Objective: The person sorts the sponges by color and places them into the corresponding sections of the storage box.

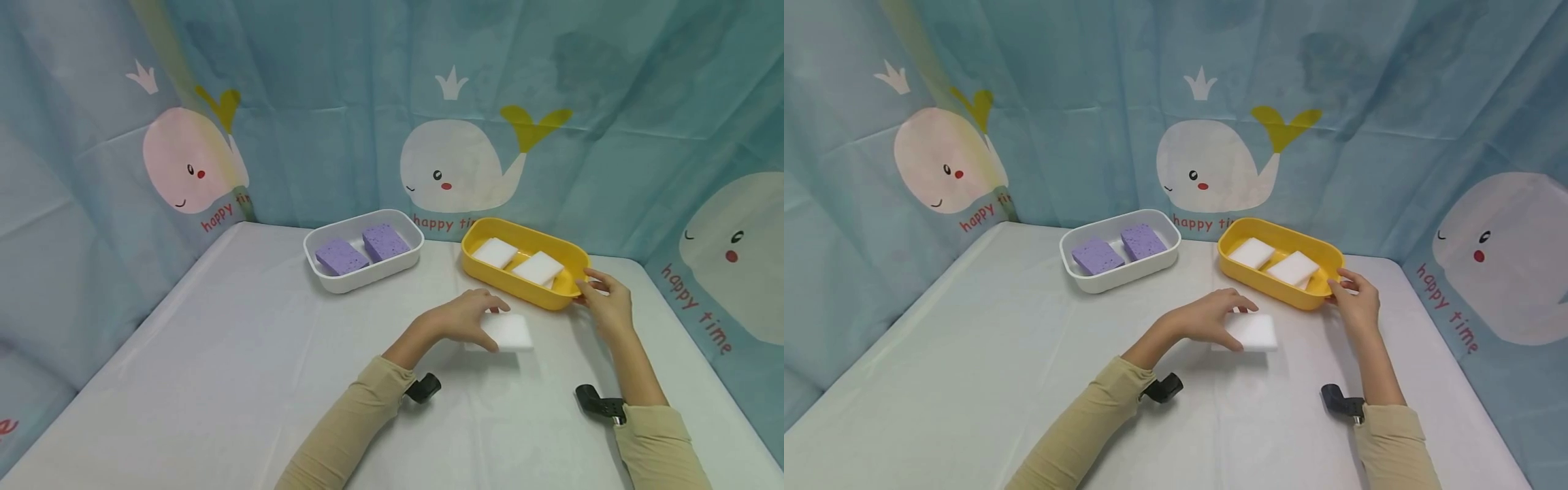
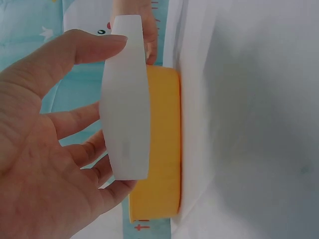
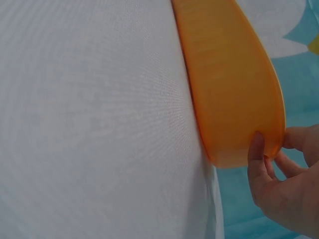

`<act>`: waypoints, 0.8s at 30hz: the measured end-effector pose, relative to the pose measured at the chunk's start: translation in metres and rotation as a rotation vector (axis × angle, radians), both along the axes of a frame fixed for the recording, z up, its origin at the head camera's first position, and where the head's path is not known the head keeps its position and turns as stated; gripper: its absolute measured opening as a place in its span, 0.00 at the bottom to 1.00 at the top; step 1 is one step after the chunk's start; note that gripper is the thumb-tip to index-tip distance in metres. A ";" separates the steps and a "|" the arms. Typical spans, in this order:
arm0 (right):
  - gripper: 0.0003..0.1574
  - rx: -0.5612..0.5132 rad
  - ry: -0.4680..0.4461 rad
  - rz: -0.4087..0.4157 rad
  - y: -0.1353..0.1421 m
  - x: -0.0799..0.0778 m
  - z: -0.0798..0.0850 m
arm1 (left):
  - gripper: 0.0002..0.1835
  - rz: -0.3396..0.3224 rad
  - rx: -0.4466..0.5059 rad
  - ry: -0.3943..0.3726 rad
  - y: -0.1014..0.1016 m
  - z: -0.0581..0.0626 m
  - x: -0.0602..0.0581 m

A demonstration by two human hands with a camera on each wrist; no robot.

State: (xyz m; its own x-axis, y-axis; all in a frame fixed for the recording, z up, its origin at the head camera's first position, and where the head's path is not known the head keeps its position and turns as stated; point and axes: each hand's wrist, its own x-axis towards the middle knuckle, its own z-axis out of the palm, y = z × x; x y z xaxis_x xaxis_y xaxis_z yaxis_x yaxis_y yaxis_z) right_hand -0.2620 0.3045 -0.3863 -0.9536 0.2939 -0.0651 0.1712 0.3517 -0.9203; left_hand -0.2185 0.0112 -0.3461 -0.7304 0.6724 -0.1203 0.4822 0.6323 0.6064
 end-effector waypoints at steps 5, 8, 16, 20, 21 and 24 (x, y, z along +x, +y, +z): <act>0.36 0.010 -0.004 -0.007 0.000 0.000 0.000 | 0.35 -0.002 -0.009 0.026 0.001 0.004 -0.005; 0.36 0.008 0.000 -0.006 0.000 0.000 0.000 | 0.34 -0.008 -0.011 0.052 0.003 0.008 -0.009; 0.36 -0.005 0.010 -0.004 0.000 0.001 -0.001 | 0.32 0.012 -0.012 0.068 0.011 0.018 -0.023; 0.36 0.005 0.006 -0.007 0.000 0.001 -0.001 | 0.33 0.026 -0.036 0.106 0.016 0.023 -0.032; 0.36 0.008 0.007 -0.007 0.000 0.002 -0.001 | 0.33 0.030 -0.045 0.121 0.017 0.024 -0.035; 0.36 0.013 0.005 -0.006 0.000 0.002 -0.001 | 0.33 0.042 -0.079 0.169 0.022 0.026 -0.041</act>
